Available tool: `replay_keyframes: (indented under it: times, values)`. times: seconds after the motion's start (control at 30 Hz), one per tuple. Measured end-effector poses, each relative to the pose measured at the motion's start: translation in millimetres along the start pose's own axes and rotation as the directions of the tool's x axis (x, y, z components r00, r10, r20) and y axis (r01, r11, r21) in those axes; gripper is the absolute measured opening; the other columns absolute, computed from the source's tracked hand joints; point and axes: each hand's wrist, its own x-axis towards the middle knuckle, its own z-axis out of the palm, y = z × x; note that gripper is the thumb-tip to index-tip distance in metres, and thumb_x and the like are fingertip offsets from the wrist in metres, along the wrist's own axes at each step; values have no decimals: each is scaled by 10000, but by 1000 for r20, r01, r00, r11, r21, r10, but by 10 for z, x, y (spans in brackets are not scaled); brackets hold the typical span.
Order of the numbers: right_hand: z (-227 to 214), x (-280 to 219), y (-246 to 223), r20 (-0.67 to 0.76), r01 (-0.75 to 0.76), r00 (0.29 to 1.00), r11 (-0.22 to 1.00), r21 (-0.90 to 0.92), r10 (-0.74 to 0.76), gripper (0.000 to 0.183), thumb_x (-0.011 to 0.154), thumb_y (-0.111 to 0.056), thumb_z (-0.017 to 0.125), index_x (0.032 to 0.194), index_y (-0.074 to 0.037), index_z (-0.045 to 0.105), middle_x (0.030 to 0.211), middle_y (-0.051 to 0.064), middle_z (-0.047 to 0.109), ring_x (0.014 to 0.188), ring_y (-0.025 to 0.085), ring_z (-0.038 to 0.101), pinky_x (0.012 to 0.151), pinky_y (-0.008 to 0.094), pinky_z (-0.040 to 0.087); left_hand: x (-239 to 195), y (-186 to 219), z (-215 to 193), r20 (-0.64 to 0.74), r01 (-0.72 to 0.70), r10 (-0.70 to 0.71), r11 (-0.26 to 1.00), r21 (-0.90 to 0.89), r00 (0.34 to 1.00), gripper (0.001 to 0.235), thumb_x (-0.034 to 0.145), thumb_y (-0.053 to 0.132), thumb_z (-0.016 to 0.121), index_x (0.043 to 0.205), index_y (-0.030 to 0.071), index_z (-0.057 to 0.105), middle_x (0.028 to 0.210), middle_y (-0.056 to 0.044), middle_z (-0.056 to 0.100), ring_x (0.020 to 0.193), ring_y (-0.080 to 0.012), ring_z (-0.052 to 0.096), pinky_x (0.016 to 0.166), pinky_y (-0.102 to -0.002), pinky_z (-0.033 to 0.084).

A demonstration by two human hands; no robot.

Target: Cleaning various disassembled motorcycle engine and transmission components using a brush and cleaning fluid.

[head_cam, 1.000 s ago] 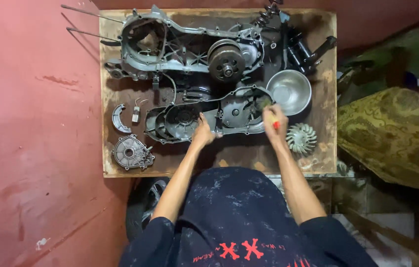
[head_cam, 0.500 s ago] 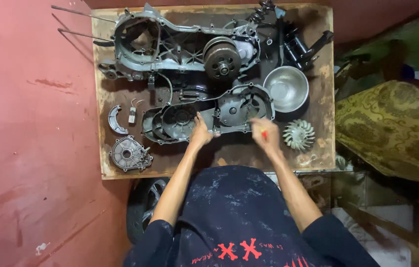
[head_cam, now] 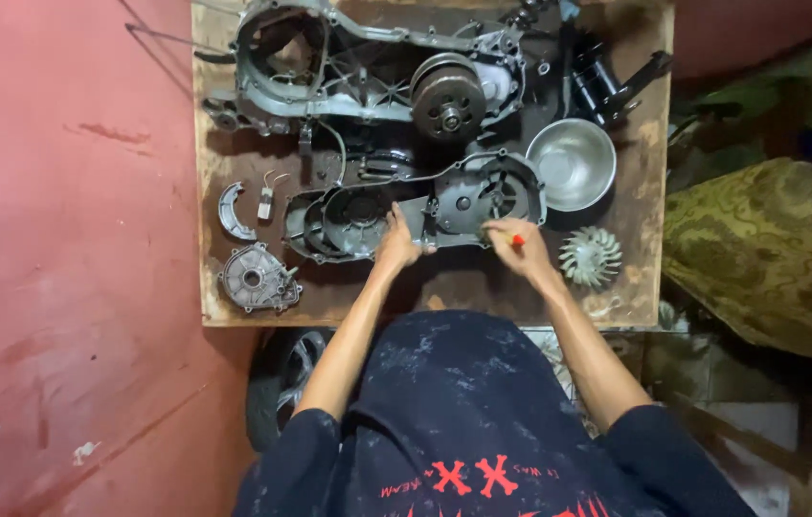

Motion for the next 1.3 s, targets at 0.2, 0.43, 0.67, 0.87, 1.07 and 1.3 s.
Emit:
replay_keyframes:
  times: [0.2,0.43,0.67,0.87,1.07,1.3]
  values:
    - [215,129,-69,1,-220,975,968,121,222,227,1009,-88,622,1178,-29,763,993,120,740,873,215,700,796,310,547,-42,-11,10,5,25,-25,1000,10,1000,1451,673,442,954,1602,25,-81,1672,-270,106,1473,-421,360,1138,-491,401]
    - [542,224,-6,212,-99,976,968,231,49,234,1004,-88,619,1194,-28,741,1098,156,745,1003,262,689,886,366,522,91,-55,70,-3,-9,9,1000,-24,1000,1469,661,439,951,1611,15,-86,1666,-305,106,1408,-435,456,1111,-471,456]
    - [599,317,-37,205,-118,977,932,343,49,271,1032,-188,606,1219,-19,707,1051,163,723,956,274,674,831,366,518,-8,51,-44,15,39,-39,999,-10,999,1473,634,440,958,1598,53,-87,1668,-249,122,1428,-424,414,1110,-494,430]
    - [609,230,-268,316,-35,949,987,154,-16,288,994,-180,614,1214,-44,740,966,144,728,887,216,696,818,325,552,87,-47,50,9,3,-3,1000,-18,1000,1457,665,450,937,1615,30,-84,1678,-292,121,1417,-436,447,1104,-503,454]
    - [727,224,-171,176,-460,886,865,202,429,265,1037,-261,613,1144,-37,520,946,136,757,840,171,722,735,321,548,-8,26,-51,38,56,-56,998,-1,998,1429,690,493,899,1634,80,-91,1695,-236,137,1409,-432,466,1098,-504,471]
    - [729,344,-72,6,-437,893,862,257,451,232,1055,-234,687,1033,-20,600,855,113,675,778,139,594,694,316,507,34,-6,-32,7,9,-9,1000,-18,1000,1450,694,458,923,1632,70,-113,1686,-263,108,1424,-438,432,1114,-518,441]
